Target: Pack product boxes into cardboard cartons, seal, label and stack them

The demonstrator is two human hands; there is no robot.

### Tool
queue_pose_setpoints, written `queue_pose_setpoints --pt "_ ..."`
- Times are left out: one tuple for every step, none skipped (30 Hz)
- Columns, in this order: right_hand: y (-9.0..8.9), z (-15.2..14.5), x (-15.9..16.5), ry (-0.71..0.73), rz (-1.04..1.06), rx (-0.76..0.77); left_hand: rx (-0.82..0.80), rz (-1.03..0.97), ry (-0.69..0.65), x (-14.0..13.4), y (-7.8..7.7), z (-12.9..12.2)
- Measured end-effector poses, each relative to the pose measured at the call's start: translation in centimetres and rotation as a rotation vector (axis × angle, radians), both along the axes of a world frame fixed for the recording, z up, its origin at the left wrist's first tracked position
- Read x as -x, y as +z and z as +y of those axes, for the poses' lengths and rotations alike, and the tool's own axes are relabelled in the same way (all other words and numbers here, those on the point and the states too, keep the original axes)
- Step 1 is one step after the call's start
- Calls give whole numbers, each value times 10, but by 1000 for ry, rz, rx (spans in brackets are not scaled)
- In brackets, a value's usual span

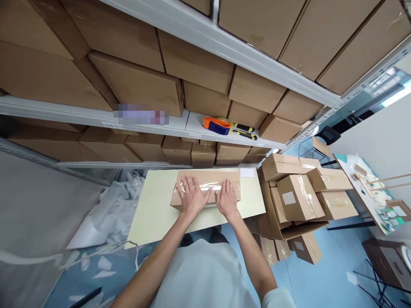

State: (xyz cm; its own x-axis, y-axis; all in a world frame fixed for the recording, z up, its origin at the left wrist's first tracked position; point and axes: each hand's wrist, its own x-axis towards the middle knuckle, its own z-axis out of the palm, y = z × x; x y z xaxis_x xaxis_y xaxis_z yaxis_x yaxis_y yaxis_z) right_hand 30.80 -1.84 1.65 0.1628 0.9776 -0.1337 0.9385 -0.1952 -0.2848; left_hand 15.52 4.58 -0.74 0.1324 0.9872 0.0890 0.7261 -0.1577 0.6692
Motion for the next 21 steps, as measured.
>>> queue_pose_setpoints --pt "-2 2 7 30 17 -14 1 -6 -16 1 -1 0" --pt "-4 4 14 59 32 -27 2 -8 -36 2 -2 1" --pt "-6 6 20 82 45 -36 3 -8 -58 3 -3 1" --pt "-7 8 24 95 53 -39 4 -9 -82 4 -3 2" --pt "-8 9 26 103 58 -37 4 -12 -108 6 -2 2" --pt "-8 10 25 105 61 -34 4 -19 -133 9 -2 3" --pt "-8 10 21 98 62 -34 1 -33 -155 14 -1 4" --pt "-7 9 14 74 60 -43 -5 -51 -169 21 -2 6" --pt "-6 6 5 23 54 -61 -13 -70 -168 30 -3 8" --pt "-5 2 -6 -54 47 -88 -21 -86 -148 42 -5 10" --pt "-4 -2 -18 -149 44 -121 -21 -100 -106 55 -8 14" --pt "-3 -7 -31 -245 55 -150 -6 -109 -46 68 -11 19" --pt "-2 -13 -43 -318 88 -165 38 -119 17 81 -15 24" --pt "-2 -18 -53 -353 144 -163 119 -135 81 93 -18 29" --pt "-2 -22 -61 -353 207 -152 211 -150 116 103 -19 34" --pt "-2 -26 -66 -337 265 -141 281 -158 122 110 -20 39" --pt "-1 -28 -68 -318 309 -134 327 -160 108 115 -18 43" --pt "0 -29 -67 -310 334 -137 341 -153 77 117 -15 45" --pt "1 -30 -65 -320 344 -150 330 -140 39 118 -11 46" --pt "3 -31 -62 -343 346 -171 303 -121 3 119 -8 45" --pt "5 -32 -58 -370 348 -196 279 -98 -31 119 -5 43"
